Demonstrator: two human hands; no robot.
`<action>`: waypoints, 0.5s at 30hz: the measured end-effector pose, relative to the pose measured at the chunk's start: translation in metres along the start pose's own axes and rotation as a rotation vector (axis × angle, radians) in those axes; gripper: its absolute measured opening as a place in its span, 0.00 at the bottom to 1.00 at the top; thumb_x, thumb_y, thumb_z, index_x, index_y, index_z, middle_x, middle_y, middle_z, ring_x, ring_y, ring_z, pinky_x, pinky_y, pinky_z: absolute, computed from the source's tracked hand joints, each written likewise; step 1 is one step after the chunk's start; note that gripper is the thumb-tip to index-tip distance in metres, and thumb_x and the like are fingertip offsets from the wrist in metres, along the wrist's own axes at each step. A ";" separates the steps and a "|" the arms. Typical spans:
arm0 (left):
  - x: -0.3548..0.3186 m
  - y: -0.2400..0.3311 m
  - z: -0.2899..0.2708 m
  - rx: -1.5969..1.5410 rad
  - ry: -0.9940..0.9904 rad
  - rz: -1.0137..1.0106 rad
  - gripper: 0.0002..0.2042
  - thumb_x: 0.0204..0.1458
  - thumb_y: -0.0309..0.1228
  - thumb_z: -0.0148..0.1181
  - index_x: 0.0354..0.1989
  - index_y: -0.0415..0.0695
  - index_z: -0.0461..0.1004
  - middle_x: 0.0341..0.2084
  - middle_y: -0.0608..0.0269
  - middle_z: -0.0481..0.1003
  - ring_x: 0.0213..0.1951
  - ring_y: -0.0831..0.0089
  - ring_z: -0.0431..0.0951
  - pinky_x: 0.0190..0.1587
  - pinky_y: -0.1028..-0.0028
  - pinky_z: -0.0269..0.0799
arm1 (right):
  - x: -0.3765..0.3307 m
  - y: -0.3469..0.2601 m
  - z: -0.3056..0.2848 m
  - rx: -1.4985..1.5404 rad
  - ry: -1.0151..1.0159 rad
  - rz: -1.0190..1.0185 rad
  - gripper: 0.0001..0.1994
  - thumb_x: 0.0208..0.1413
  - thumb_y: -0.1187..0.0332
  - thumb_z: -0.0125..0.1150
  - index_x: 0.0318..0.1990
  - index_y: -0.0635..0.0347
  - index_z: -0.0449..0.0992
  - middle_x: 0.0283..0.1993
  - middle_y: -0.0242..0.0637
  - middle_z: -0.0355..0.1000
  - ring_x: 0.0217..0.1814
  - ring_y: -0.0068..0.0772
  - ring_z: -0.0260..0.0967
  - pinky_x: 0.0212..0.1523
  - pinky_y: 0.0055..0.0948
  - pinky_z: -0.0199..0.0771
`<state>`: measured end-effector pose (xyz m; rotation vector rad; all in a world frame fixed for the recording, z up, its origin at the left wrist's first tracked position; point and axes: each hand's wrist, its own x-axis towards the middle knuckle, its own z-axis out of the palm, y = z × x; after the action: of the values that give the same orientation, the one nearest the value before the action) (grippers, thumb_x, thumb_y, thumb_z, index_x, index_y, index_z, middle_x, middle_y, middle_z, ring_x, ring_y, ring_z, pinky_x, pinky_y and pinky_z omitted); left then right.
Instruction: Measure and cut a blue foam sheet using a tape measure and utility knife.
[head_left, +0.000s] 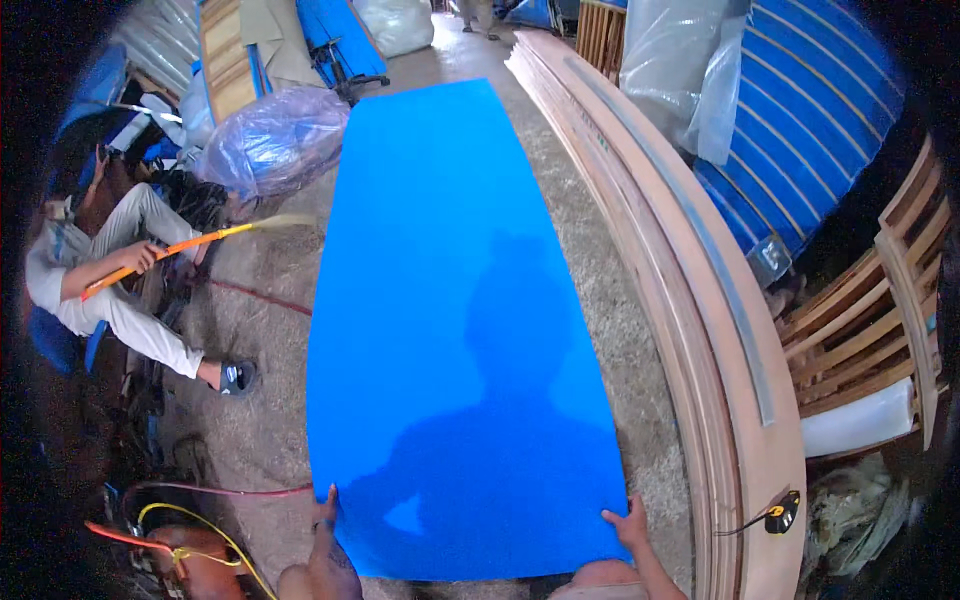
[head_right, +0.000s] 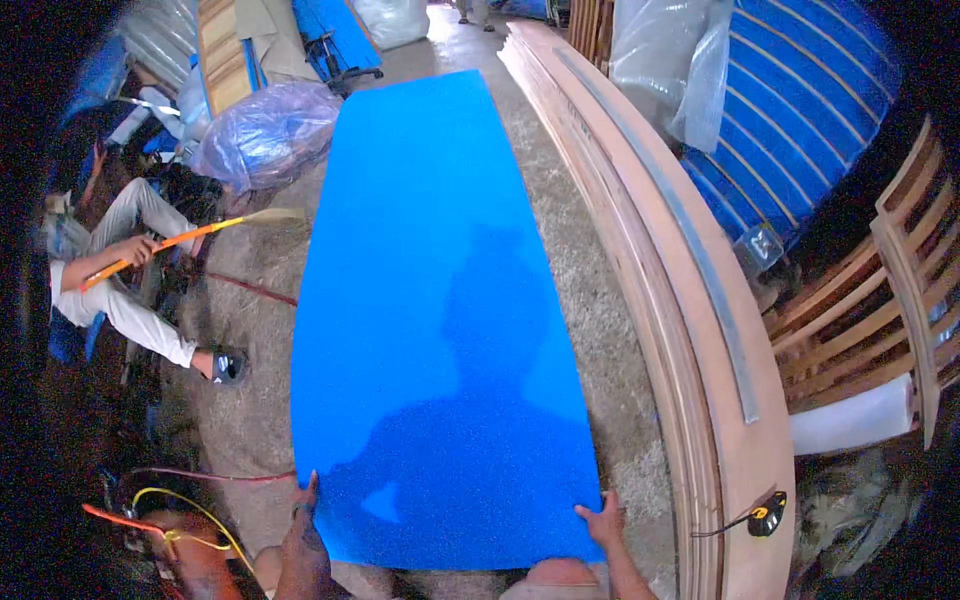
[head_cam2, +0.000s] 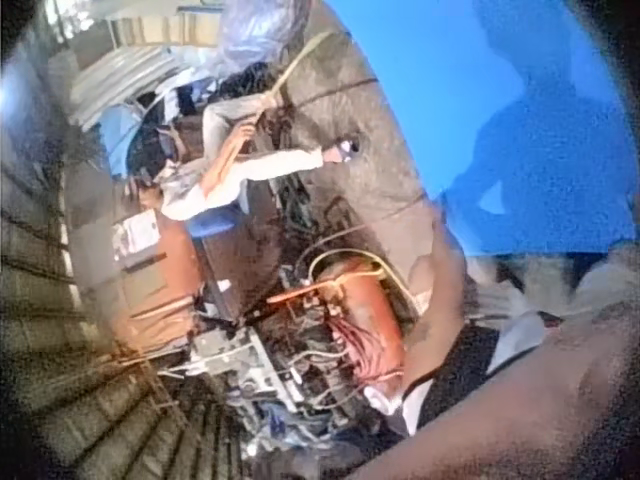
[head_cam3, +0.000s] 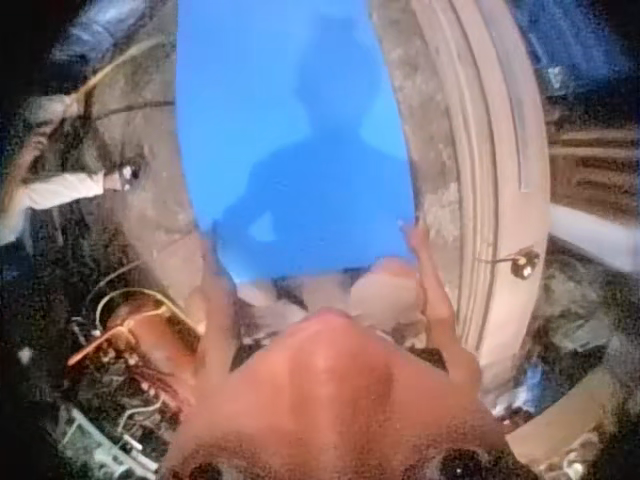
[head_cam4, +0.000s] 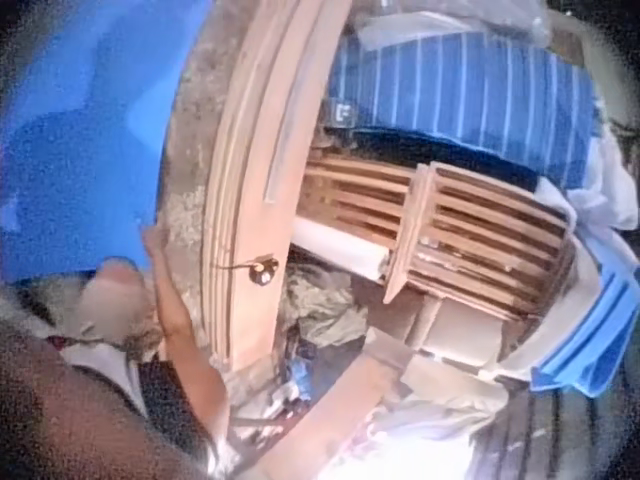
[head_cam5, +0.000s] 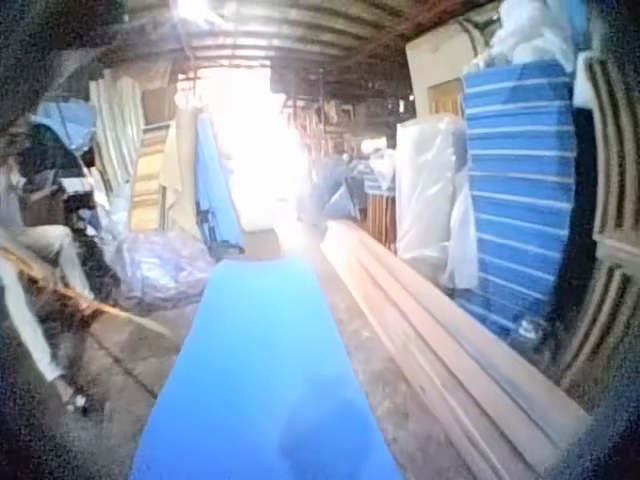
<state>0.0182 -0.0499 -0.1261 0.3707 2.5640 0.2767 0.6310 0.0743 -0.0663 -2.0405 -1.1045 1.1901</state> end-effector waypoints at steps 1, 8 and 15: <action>0.004 0.018 0.002 -0.065 0.045 0.054 0.34 0.44 0.53 0.57 0.50 0.35 0.62 0.45 0.45 0.68 0.47 0.55 0.69 0.48 0.61 0.64 | -0.001 -0.008 0.000 -0.038 0.007 -0.006 0.26 0.35 0.65 0.70 0.42 0.61 0.64 0.38 0.44 0.71 0.38 0.38 0.69 0.39 0.36 0.68; 0.011 0.180 -0.007 -0.369 0.368 0.439 0.31 0.43 0.52 0.58 0.48 0.37 0.66 0.40 0.43 0.71 0.42 0.51 0.72 0.45 0.60 0.67 | 0.084 -0.049 0.005 0.000 0.228 -0.224 0.23 0.38 0.67 0.67 0.41 0.64 0.64 0.36 0.43 0.69 0.40 0.39 0.67 0.42 0.35 0.66; 0.024 0.178 0.001 -0.102 0.232 0.463 0.38 0.39 0.54 0.60 0.52 0.37 0.62 0.45 0.42 0.68 0.46 0.49 0.70 0.48 0.59 0.65 | 0.102 -0.056 0.000 -0.117 0.209 -0.261 0.22 0.45 0.64 0.62 0.47 0.62 0.64 0.40 0.45 0.69 0.42 0.42 0.67 0.45 0.36 0.65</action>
<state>0.0358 0.1253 -0.0907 0.9426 2.6427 0.6477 0.6381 0.1908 -0.0697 -1.9790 -1.3127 0.7820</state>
